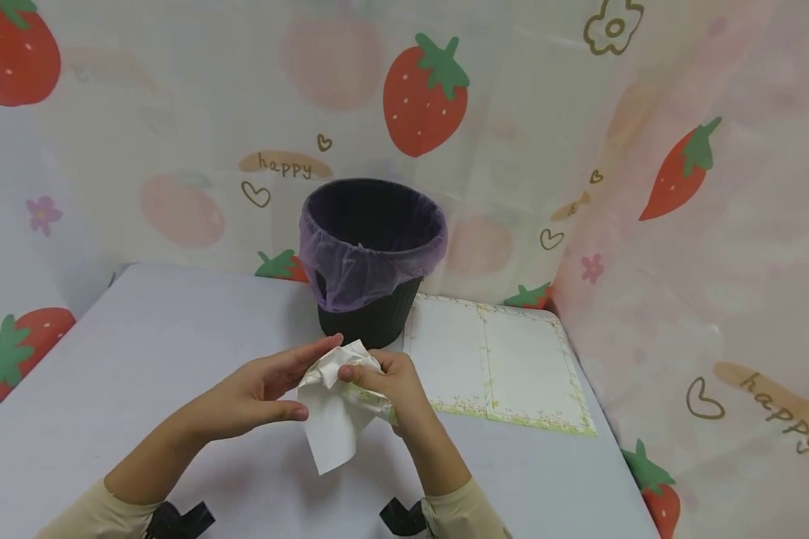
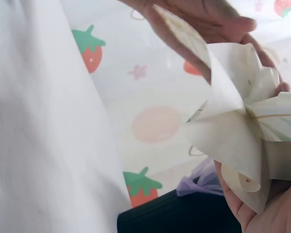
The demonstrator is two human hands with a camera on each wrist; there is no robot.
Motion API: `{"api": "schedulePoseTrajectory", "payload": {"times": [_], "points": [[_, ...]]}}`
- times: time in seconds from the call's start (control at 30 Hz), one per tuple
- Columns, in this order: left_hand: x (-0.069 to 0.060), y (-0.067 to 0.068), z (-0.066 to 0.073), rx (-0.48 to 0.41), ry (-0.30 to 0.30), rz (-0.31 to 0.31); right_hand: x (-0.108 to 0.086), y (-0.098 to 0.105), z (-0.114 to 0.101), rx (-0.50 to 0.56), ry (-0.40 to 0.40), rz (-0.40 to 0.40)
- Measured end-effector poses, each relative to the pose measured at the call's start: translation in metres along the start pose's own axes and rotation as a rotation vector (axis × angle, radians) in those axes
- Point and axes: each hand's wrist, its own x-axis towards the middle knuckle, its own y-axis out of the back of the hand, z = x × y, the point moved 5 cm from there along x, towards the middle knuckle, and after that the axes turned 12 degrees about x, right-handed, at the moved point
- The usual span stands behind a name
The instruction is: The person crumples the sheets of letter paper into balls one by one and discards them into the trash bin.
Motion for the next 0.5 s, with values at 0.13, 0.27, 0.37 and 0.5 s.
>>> {"api": "schedulePoseTrajectory", "payload": {"times": [0.13, 0.27, 0.37, 0.5], "points": [[0.000, 0.006, -0.003, 0.005, -0.052, 0.005, -0.002, -0.005, -0.001, 0.037, 0.030, -0.002], [0.002, 0.003, -0.011, -0.051, -0.085, 0.085, -0.005, -0.012, 0.001, 0.030, 0.024, -0.033], [0.003, -0.004, -0.015, -0.117, -0.084, 0.159, -0.007, -0.018, 0.002, 0.028, 0.020, -0.074], [0.004, -0.006, -0.015, -0.091, -0.030, 0.287, -0.008, -0.022, 0.001, 0.040, 0.022, -0.074]]}}
